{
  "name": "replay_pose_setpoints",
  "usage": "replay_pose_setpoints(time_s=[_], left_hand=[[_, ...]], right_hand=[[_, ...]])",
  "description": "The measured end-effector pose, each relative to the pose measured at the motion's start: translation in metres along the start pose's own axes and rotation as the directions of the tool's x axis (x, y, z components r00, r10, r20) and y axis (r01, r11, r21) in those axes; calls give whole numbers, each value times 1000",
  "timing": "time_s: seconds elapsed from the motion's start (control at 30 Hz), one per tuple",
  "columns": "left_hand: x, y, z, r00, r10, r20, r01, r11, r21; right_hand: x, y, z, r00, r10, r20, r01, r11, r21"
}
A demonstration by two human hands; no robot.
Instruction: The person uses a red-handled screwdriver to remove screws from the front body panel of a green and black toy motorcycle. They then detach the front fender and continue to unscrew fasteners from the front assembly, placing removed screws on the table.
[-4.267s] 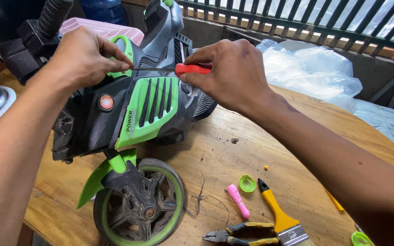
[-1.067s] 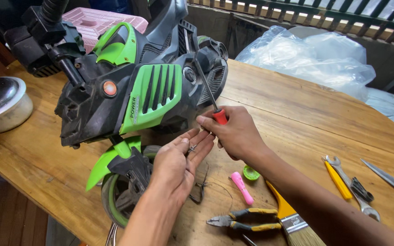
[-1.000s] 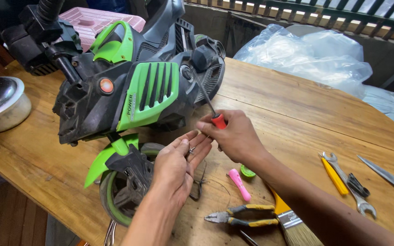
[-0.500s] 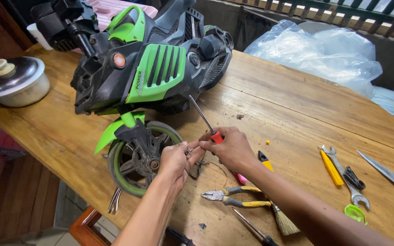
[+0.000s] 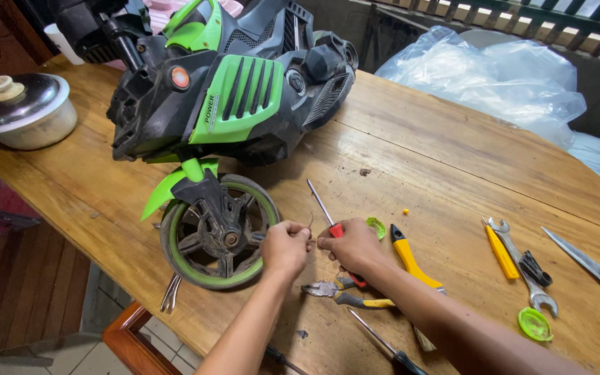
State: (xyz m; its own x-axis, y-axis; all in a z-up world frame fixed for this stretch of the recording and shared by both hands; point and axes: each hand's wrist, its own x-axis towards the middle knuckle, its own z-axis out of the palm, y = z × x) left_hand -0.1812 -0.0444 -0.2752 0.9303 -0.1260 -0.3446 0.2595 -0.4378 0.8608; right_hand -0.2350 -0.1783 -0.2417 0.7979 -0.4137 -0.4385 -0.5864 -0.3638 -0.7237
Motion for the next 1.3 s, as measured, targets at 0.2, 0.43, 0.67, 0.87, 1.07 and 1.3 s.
replay_pose_setpoints(time_s=[0.2, 0.43, 0.67, 0.87, 1.07, 1.3], left_hand=[[-11, -17, 9, 959, 265, 100, -283, 895, 343], [-5, -18, 8, 982, 168, 88, -187, 934, 305], [-21, 19, -4, 997, 74, 20, -76, 993, 91], [-19, 70, -30, 987, 114, -115, -141, 956, -258], [-26, 107, -64, 860, 460, -221, -469, 883, 13], [-20, 152, -98, 705, 685, -183, -664, 729, 168]], right_hand=[[-2, 11, 4, 998, 58, 34, -58, 998, -2], [-2, 15, 2, 1000, 31, 2, -32, 999, 19], [-5, 3, -5, 999, -30, 16, 26, 980, 198], [-7, -38, -19, 987, -158, -33, 153, 859, 489], [-14, -82, -29, 977, -211, -2, 173, 791, 587], [-8, -125, -43, 951, -310, -7, 234, 701, 674]])
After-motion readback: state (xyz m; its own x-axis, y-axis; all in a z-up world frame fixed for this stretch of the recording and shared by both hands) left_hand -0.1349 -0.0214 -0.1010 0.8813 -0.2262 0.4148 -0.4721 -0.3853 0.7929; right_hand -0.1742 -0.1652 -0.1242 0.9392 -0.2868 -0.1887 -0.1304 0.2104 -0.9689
